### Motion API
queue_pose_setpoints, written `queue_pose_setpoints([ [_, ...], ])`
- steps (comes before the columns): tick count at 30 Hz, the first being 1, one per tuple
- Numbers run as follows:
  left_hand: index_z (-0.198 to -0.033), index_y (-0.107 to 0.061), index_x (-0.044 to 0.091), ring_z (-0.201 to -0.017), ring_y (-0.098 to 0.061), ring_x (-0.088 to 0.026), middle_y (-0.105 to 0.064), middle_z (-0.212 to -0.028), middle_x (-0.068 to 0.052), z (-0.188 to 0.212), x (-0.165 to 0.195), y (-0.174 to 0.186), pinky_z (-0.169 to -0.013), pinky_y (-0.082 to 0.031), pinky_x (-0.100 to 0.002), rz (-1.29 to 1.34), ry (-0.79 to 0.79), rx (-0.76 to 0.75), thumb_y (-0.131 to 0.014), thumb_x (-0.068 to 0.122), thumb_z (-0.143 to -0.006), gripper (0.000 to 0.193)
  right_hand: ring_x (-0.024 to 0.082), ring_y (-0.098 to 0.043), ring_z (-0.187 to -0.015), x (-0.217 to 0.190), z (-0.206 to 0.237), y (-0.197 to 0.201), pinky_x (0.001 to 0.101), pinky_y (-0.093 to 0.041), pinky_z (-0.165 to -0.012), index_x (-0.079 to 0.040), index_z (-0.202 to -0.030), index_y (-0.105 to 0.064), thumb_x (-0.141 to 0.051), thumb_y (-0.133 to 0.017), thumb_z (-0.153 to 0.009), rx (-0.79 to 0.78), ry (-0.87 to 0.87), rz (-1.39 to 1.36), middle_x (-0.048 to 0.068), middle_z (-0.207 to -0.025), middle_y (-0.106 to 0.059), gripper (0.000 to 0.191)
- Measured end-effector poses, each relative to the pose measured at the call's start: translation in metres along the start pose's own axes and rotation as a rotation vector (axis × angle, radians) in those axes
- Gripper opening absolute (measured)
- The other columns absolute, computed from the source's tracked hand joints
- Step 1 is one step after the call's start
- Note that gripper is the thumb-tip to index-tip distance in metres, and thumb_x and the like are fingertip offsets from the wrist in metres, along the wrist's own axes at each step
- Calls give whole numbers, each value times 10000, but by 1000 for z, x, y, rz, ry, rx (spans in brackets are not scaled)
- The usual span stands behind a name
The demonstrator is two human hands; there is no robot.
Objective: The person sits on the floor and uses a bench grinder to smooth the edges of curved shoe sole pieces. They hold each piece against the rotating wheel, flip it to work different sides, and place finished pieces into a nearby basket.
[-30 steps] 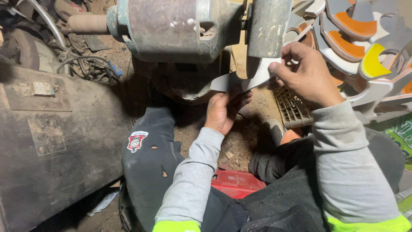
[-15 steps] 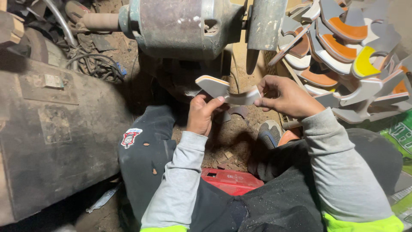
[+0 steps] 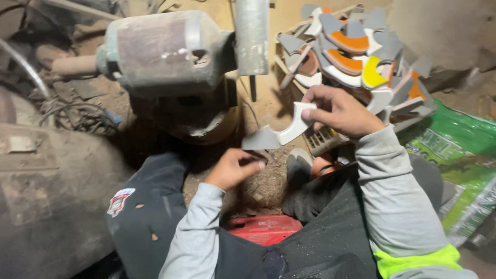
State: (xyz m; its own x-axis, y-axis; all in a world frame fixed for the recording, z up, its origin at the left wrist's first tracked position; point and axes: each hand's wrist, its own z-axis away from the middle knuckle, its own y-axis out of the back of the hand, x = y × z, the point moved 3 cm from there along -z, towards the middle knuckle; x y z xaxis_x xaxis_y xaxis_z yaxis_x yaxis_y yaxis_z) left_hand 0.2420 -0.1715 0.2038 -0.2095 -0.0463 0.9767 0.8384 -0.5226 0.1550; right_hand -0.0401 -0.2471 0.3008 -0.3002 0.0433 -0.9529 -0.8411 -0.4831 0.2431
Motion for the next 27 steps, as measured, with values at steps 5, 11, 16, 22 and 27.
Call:
queue_pose_setpoints([
  [5,-1150,-745,73,-986,-729,-346,-756,-1048,-203,7,-36,-20,-899,-561,-423,-552,293,-95,-788,340,-817,429,79,-613,-691,8,27,69,226,-507,-591,-29,-1082,-683,-229,-701,-968,343,-61,245,23,-892,-653,231],
  [11,-1165,-729,67,-1070,-704,-369,-739,-1122,-205,-3,-61,-11,-957,-544,-430,-585,280,51,-747,340,-833,431,212,-743,-805,38,59,124,339,-641,-693,61,-1309,-447,-41,-609,-1094,800,193,-240,219,-1079,-718,288],
  [16,-1182,-721,71,-1095,-683,-375,-732,-1142,-194,0,-72,3,-967,-530,-435,-612,333,91,-726,319,-834,427,215,-723,-733,98,46,140,355,-639,-581,38,-1273,-344,-6,-670,-1032,876,-29,4,196,-986,-689,407],
  [22,-1172,-735,92,-1129,-661,-392,-717,-1164,-214,19,-73,31,-994,-511,-438,-568,462,220,-712,287,-845,381,235,-724,-942,132,51,161,351,-592,-773,71,-1247,-510,-10,-663,-1074,881,196,507,217,-1085,-682,245],
  [27,-1169,-734,108,-1127,-677,-383,-727,-1150,-216,24,-117,44,-1006,-516,-434,-539,611,315,-716,295,-858,364,196,-684,-885,82,39,113,311,-552,-792,45,-1123,-621,-55,-697,-1096,920,264,714,160,-1006,-690,128],
])
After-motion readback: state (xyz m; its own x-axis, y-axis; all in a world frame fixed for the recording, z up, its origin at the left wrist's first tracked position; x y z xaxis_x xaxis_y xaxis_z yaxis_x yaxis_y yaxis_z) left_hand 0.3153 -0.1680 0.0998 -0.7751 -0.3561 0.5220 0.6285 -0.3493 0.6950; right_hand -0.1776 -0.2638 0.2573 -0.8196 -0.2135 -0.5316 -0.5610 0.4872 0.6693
